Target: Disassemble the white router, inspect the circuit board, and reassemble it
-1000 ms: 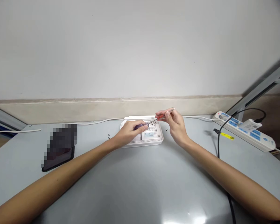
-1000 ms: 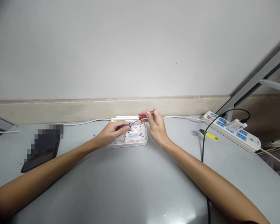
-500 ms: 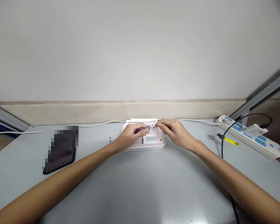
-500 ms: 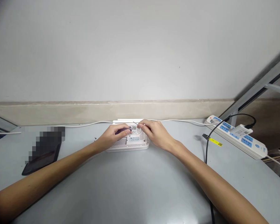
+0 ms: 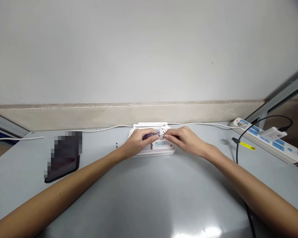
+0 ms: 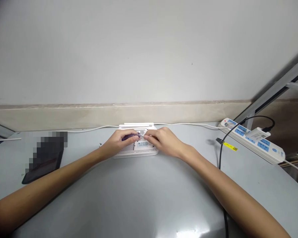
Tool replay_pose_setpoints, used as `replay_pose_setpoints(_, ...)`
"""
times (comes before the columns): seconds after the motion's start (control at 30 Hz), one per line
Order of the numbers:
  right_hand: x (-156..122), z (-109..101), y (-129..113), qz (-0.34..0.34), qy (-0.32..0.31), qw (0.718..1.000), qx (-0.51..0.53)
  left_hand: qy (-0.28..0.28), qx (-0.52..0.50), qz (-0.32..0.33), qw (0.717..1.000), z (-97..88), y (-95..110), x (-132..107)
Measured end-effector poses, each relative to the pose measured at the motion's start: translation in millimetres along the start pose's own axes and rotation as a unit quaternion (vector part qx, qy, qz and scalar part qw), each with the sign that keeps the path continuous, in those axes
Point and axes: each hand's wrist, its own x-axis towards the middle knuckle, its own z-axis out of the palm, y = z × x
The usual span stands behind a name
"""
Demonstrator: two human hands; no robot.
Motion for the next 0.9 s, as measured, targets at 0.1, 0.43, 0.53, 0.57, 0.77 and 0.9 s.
replay_pose_setpoints(0.1, -0.5, -1.7, -0.9, 0.009, 0.023, 1.0, 0.004, 0.004, 0.003, -0.003, 1.0, 0.0, 0.3, 0.2)
replay_pose_setpoints(0.43, -4.7, -7.7, -1.2, -0.023, 0.143, 0.986, 0.088, 0.0, 0.004, -0.003, 1.0, -0.1, 3.0, -0.2)
replay_pose_setpoints(0.53, -4.4, -5.1, -1.1, -0.026, 0.177, 0.977, 0.119, 0.004, 0.005, -0.003, 1.0, 0.3, 3.1, -0.1)
replay_pose_setpoints(0.57, -4.3, -4.0, -1.0, -0.024, 0.182, 0.974, 0.131, 0.004, 0.005, -0.003, 1.0, 0.4, 3.1, -0.1)
replay_pose_setpoints(0.77, -3.6, 3.6, 1.5, 0.01, 0.168, 0.966, 0.196, 0.0, 0.007, -0.002, 1.0, 0.1, 2.9, -0.1)
replay_pose_setpoints(0.9, -2.9, 10.1, 3.2, 0.011, 0.158, 0.965, 0.211, -0.008, -0.001, -0.003, 1.0, -0.3, 4.2, -0.4)
